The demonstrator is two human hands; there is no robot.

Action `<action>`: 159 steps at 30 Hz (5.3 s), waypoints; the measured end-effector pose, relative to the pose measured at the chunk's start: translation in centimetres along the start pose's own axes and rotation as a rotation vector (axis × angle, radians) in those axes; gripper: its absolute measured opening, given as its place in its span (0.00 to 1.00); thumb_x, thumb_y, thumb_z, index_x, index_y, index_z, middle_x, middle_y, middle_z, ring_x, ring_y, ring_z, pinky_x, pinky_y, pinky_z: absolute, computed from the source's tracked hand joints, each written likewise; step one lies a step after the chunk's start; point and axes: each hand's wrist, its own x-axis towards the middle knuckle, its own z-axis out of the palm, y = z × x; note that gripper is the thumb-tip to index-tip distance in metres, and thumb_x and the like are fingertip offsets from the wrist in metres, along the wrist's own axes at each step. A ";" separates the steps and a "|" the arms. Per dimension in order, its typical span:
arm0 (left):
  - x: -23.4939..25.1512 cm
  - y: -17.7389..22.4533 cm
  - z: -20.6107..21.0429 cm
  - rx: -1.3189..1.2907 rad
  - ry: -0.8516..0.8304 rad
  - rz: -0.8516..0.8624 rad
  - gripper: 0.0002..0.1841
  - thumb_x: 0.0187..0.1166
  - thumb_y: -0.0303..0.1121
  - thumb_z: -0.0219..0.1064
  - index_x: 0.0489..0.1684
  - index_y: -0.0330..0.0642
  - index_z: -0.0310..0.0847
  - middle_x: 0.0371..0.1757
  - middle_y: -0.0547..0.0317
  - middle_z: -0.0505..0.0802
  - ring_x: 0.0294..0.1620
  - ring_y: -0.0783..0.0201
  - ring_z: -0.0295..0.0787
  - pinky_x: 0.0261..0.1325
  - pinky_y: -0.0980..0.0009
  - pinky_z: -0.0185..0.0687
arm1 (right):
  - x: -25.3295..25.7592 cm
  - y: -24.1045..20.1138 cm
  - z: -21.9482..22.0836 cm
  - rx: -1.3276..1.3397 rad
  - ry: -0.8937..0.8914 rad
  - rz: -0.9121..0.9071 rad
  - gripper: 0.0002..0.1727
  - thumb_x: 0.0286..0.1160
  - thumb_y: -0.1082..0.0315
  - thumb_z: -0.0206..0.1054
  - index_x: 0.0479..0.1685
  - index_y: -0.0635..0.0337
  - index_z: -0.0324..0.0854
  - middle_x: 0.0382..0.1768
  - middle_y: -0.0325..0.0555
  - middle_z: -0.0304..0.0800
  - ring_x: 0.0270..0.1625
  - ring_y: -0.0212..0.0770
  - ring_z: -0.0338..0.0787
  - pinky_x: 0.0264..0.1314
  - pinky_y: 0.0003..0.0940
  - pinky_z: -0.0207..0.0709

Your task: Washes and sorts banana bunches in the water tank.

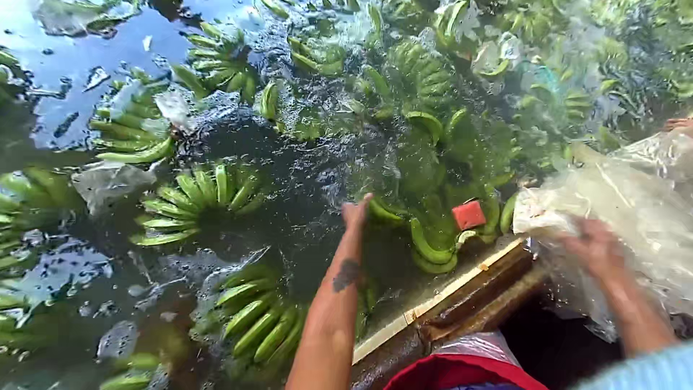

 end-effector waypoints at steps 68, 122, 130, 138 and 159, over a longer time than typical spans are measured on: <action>-2.5 -17.4 -9.8 -0.826 0.187 -0.063 0.25 0.94 0.39 0.50 0.88 0.41 0.57 0.72 0.46 0.83 0.67 0.59 0.85 0.68 0.56 0.85 | 9.3 -24.7 30.2 0.091 -0.316 -0.317 0.32 0.79 0.45 0.62 0.79 0.53 0.79 0.67 0.61 0.88 0.68 0.63 0.88 0.71 0.67 0.77; -12.0 -8.1 0.3 -1.478 0.211 -0.361 0.22 0.88 0.28 0.52 0.79 0.37 0.61 0.74 0.42 0.77 0.72 0.49 0.78 0.74 0.53 0.78 | 6.7 -28.5 27.8 0.462 -0.641 -0.294 0.26 0.93 0.50 0.49 0.55 0.63 0.82 0.35 0.57 0.90 0.40 0.54 0.91 0.51 0.58 0.83; -6.9 -14.8 1.0 -1.278 0.049 -0.255 0.20 0.85 0.23 0.56 0.74 0.31 0.66 0.63 0.40 0.86 0.58 0.52 0.88 0.62 0.55 0.87 | 5.1 -20.0 22.2 1.206 -1.247 0.132 0.20 0.94 0.52 0.40 0.43 0.49 0.74 0.19 0.31 0.73 0.14 0.26 0.68 0.15 0.20 0.65; -4.6 -13.0 4.5 -1.415 0.023 -0.293 0.21 0.84 0.28 0.57 0.75 0.38 0.66 0.69 0.38 0.82 0.67 0.44 0.83 0.66 0.46 0.83 | 8.3 -24.1 25.7 0.395 -0.626 -0.209 0.25 0.93 0.49 0.47 0.55 0.59 0.83 0.31 0.48 0.88 0.34 0.46 0.88 0.44 0.50 0.84; -2.7 -13.8 5.9 -0.937 -0.127 -0.188 0.45 0.74 0.36 0.77 0.90 0.46 0.50 0.72 0.39 0.84 0.65 0.44 0.88 0.61 0.45 0.89 | 5.3 -14.9 21.7 1.446 -1.199 0.271 0.28 0.95 0.45 0.30 0.39 0.47 0.73 0.19 0.32 0.72 0.13 0.27 0.68 0.13 0.21 0.64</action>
